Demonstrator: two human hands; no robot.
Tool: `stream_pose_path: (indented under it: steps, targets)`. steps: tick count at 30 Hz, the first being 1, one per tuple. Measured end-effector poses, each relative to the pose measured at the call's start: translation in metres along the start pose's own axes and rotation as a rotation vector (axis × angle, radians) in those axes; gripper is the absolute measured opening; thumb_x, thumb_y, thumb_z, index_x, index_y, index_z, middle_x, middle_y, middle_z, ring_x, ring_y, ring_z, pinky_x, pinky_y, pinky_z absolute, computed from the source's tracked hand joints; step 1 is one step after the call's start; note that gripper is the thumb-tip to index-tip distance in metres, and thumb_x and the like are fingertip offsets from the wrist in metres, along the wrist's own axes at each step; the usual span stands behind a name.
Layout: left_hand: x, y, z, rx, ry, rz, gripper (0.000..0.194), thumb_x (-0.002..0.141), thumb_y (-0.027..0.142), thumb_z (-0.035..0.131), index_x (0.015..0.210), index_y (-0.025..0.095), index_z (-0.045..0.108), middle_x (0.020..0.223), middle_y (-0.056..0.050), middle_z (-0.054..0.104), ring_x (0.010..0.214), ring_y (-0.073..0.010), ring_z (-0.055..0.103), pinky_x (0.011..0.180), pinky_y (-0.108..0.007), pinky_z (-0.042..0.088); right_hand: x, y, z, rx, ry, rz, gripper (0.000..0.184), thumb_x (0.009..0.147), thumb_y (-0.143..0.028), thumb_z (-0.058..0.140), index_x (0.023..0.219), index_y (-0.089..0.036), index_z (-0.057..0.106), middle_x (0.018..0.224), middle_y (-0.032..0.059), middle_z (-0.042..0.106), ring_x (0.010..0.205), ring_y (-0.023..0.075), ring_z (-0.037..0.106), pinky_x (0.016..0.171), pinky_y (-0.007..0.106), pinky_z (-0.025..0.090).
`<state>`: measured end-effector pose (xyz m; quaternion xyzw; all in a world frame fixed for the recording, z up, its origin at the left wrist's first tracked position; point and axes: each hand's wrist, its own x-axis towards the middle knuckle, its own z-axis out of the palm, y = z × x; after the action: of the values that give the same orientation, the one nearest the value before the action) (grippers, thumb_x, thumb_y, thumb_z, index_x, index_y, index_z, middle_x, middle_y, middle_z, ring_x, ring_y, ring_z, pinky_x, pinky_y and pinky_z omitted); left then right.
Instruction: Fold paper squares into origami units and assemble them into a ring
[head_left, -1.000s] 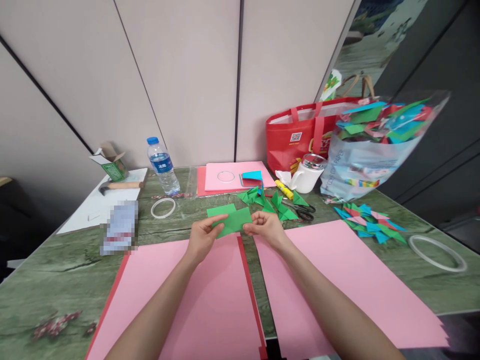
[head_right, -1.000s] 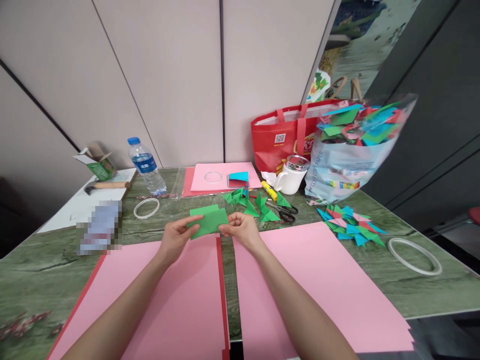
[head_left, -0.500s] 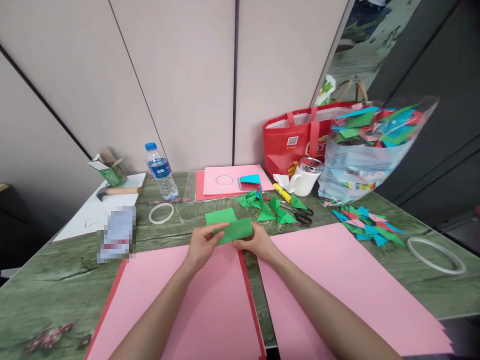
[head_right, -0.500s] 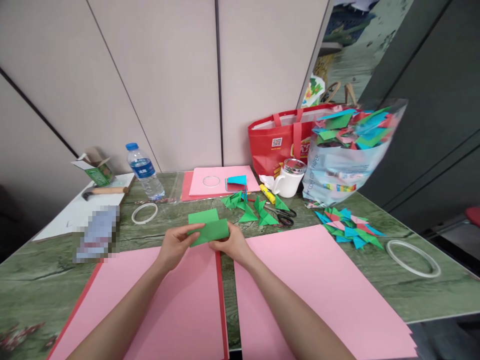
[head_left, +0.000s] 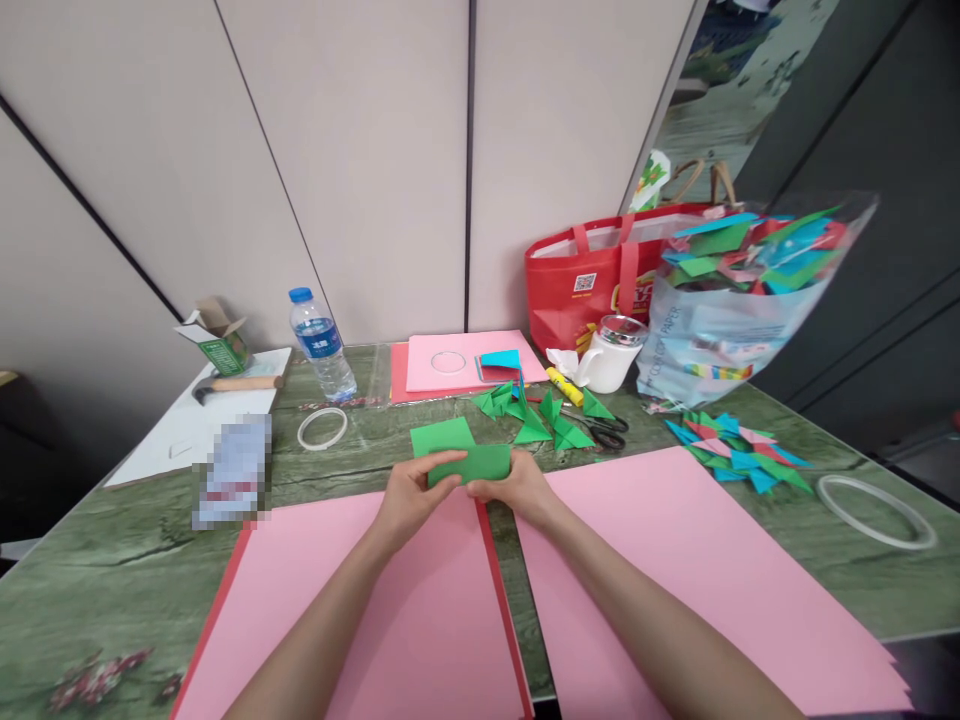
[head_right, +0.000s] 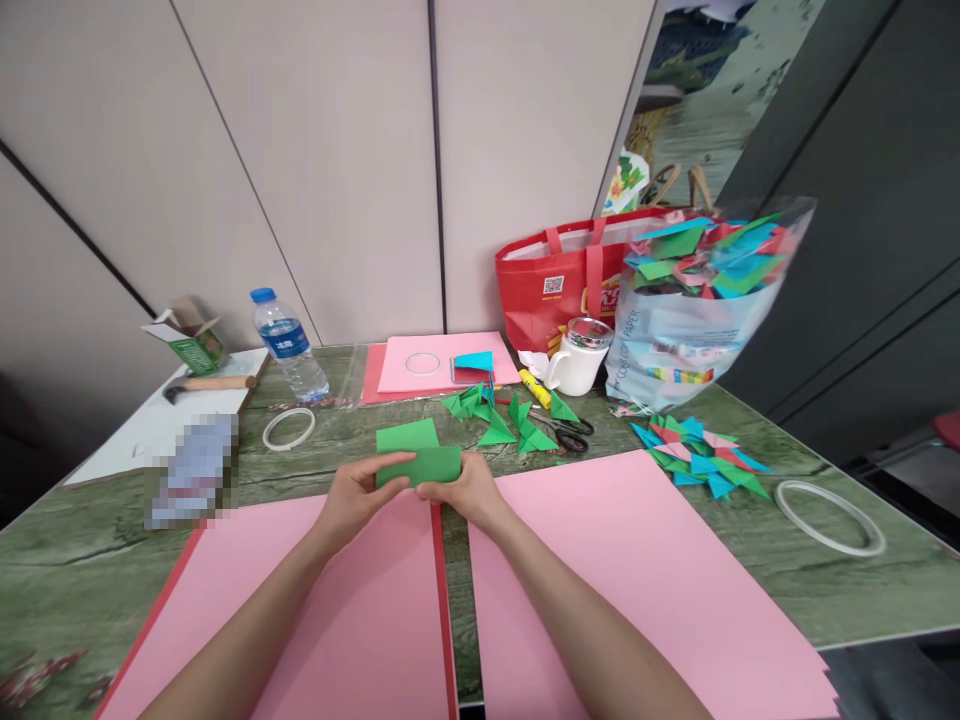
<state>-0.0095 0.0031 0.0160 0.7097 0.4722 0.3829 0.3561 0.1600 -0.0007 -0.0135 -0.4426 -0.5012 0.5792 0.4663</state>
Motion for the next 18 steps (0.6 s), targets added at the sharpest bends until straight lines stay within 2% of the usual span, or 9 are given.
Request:
stream_pose_path:
  steps: [3, 5, 8, 10, 12, 15, 18]
  targets:
    - [0.0, 0.0004, 0.0015, 0.021, 0.007, -0.017, 0.025, 0.069, 0.025, 0.06, 0.093, 0.021, 0.069, 0.07, 0.002, 0.068, 0.041, -0.0076, 0.037, 0.041, -0.021, 0.029, 0.0007, 0.0013, -0.0002, 0.04, -0.018, 0.021, 0.023, 0.052, -0.024, 0.075, 0.068, -0.014, 0.062, 0.054, -0.0029, 0.061, 0.048, 0.0113, 0.055, 0.049, 0.023, 0.045]
    - [0.0005, -0.0004, 0.0015, 0.014, 0.015, -0.036, 0.025, 0.069, 0.025, 0.06, 0.092, 0.021, 0.069, 0.071, 0.001, 0.068, 0.04, -0.0079, 0.039, 0.041, -0.021, 0.031, 0.0013, 0.0016, -0.0004, 0.069, -0.035, 0.019, 0.024, 0.054, -0.023, 0.073, 0.072, -0.014, 0.062, 0.059, -0.0009, 0.064, 0.053, 0.0129, 0.059, 0.053, 0.025, 0.048]
    - [0.0017, -0.0018, 0.0005, -0.062, 0.013, -0.011, 0.026, 0.068, 0.025, 0.061, 0.093, 0.02, 0.068, 0.085, -0.001, 0.069, 0.059, -0.0144, 0.056, 0.055, -0.024, 0.042, 0.0026, 0.0026, -0.0006, 0.118, -0.045, 0.027, 0.027, 0.055, -0.022, 0.072, 0.078, -0.014, 0.061, 0.066, 0.0016, 0.068, 0.062, 0.0166, 0.064, 0.06, 0.028, 0.052]
    - [0.0024, -0.0022, -0.0003, -0.103, 0.005, -0.003, 0.026, 0.068, 0.024, 0.061, 0.093, 0.019, 0.068, 0.089, -0.002, 0.069, 0.075, -0.0188, 0.06, 0.067, -0.026, 0.045, 0.0038, 0.0035, -0.0011, 0.143, -0.052, 0.032, 0.029, 0.056, -0.022, 0.071, 0.081, -0.014, 0.06, 0.067, 0.0016, 0.068, 0.065, 0.0182, 0.065, 0.062, 0.03, 0.053]
    - [0.0029, -0.002, -0.0011, -0.11, 0.009, -0.016, 0.026, 0.068, 0.024, 0.062, 0.094, 0.019, 0.068, 0.088, -0.003, 0.069, 0.08, -0.02, 0.06, 0.07, -0.028, 0.045, 0.005, 0.0039, -0.0019, 0.163, -0.069, 0.031, 0.031, 0.056, -0.022, 0.07, 0.084, -0.015, 0.059, 0.066, 0.0012, 0.069, 0.065, 0.019, 0.066, 0.064, 0.032, 0.054]
    - [0.0034, -0.0018, -0.0025, -0.096, 0.034, -0.031, 0.027, 0.067, 0.022, 0.063, 0.093, 0.019, 0.068, 0.081, -0.002, 0.069, 0.073, -0.0186, 0.06, 0.064, -0.026, 0.046, 0.0065, 0.0026, -0.0042, 0.166, -0.076, 0.033, 0.034, 0.056, -0.023, 0.07, 0.086, -0.015, 0.057, 0.067, 0.0017, 0.069, 0.068, 0.0202, 0.067, 0.065, 0.033, 0.054]
    - [0.0036, -0.0018, -0.0035, -0.094, 0.047, -0.05, 0.028, 0.067, 0.023, 0.063, 0.095, 0.019, 0.068, 0.073, -0.001, 0.068, 0.059, -0.0146, 0.056, 0.05, -0.022, 0.042, 0.007, -0.0015, -0.0073, 0.139, -0.016, 0.051, 0.033, 0.055, -0.026, 0.071, 0.081, -0.015, 0.055, 0.064, 0.0023, 0.069, 0.065, 0.021, 0.067, 0.064, 0.034, 0.054]
